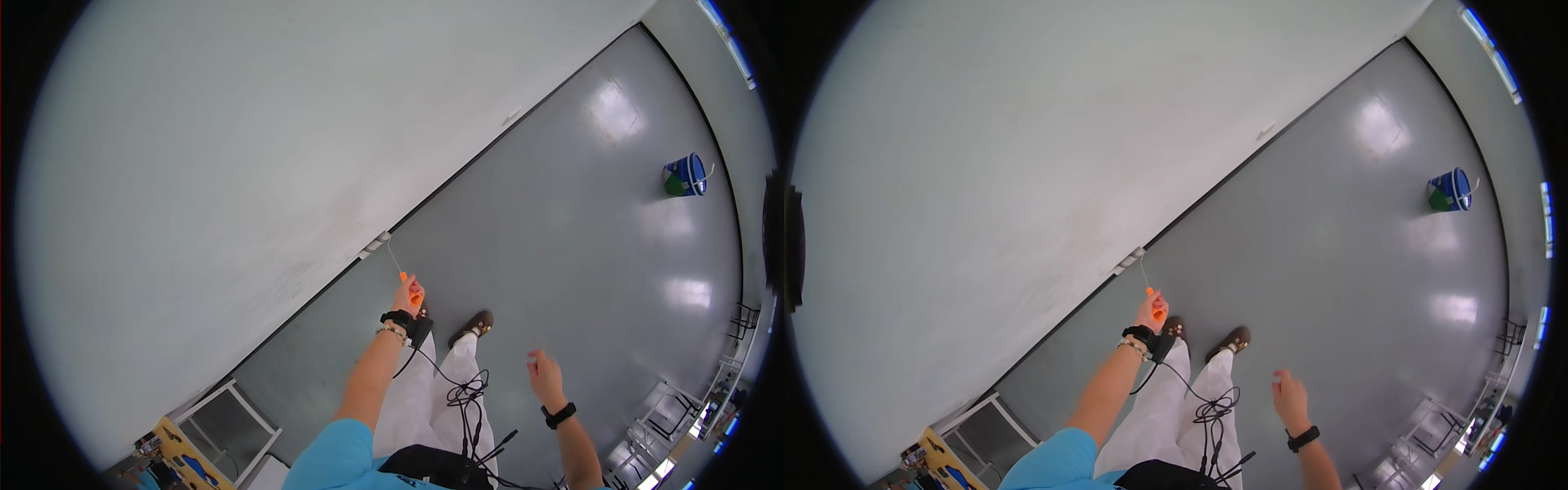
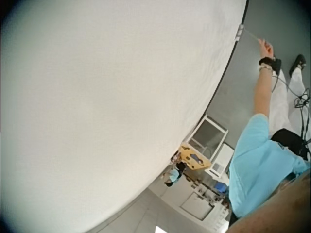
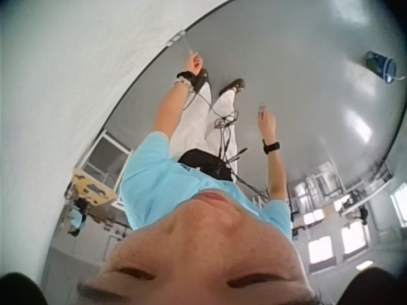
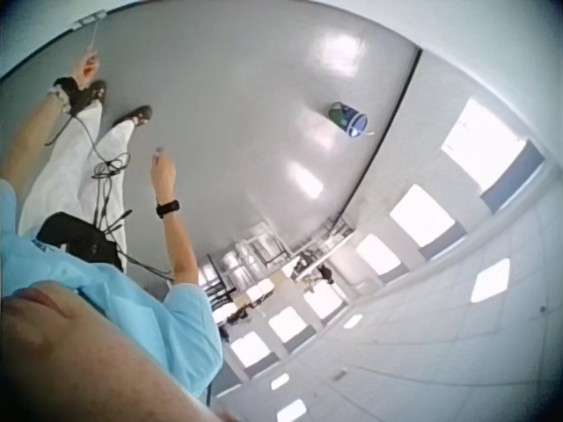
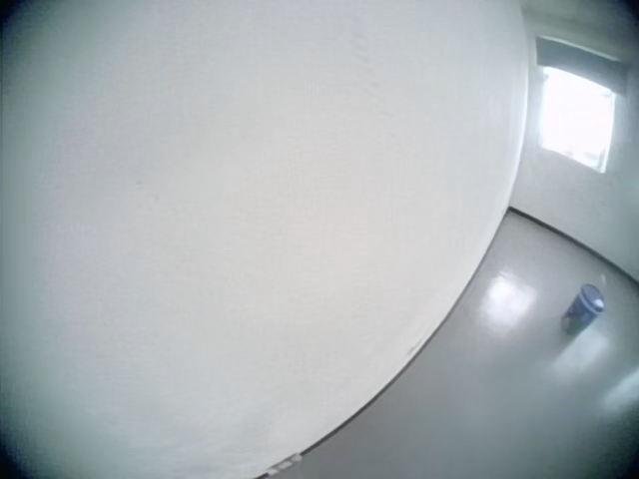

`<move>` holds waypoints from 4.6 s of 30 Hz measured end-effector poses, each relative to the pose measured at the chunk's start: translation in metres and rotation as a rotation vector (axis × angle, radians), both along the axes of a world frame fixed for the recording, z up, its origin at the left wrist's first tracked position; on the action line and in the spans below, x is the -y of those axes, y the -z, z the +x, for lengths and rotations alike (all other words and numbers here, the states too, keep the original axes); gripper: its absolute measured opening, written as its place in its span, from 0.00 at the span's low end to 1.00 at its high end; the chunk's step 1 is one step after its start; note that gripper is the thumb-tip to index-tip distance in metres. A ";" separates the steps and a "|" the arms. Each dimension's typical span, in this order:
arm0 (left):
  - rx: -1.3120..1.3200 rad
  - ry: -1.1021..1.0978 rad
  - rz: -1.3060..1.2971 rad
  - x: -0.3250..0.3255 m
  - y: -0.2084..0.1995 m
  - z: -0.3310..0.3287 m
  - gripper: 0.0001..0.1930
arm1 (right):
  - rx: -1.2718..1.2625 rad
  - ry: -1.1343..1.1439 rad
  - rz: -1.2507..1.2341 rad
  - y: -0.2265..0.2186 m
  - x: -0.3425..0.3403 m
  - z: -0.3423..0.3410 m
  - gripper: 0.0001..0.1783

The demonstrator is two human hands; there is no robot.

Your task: Painting a white wall using a long-handled paint roller.

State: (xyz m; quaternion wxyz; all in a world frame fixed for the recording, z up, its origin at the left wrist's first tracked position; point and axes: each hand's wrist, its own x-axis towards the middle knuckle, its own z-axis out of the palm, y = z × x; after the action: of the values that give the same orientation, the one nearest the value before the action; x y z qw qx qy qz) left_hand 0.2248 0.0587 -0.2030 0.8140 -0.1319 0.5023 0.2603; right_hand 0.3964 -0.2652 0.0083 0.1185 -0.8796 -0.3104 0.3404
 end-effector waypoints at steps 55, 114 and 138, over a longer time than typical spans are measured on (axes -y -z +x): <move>0.220 -0.053 0.675 0.174 -0.488 -0.057 0.10 | 0.181 -0.815 0.347 -0.124 -0.044 0.051 0.18; -0.093 0.237 0.955 0.287 -0.501 -0.101 0.13 | -1.291 -0.685 0.529 -0.268 -0.109 -0.127 0.20; -0.035 0.771 1.092 0.241 -0.467 -0.104 0.22 | -1.141 -0.456 0.392 -0.262 -0.098 -0.119 0.22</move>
State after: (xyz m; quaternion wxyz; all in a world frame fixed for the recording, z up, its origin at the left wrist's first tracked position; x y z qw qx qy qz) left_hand 0.1204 -0.1820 0.2641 0.7902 0.4925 0.3227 0.1697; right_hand 0.2770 -0.1669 0.2708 0.3480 -0.4343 -0.4344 0.7083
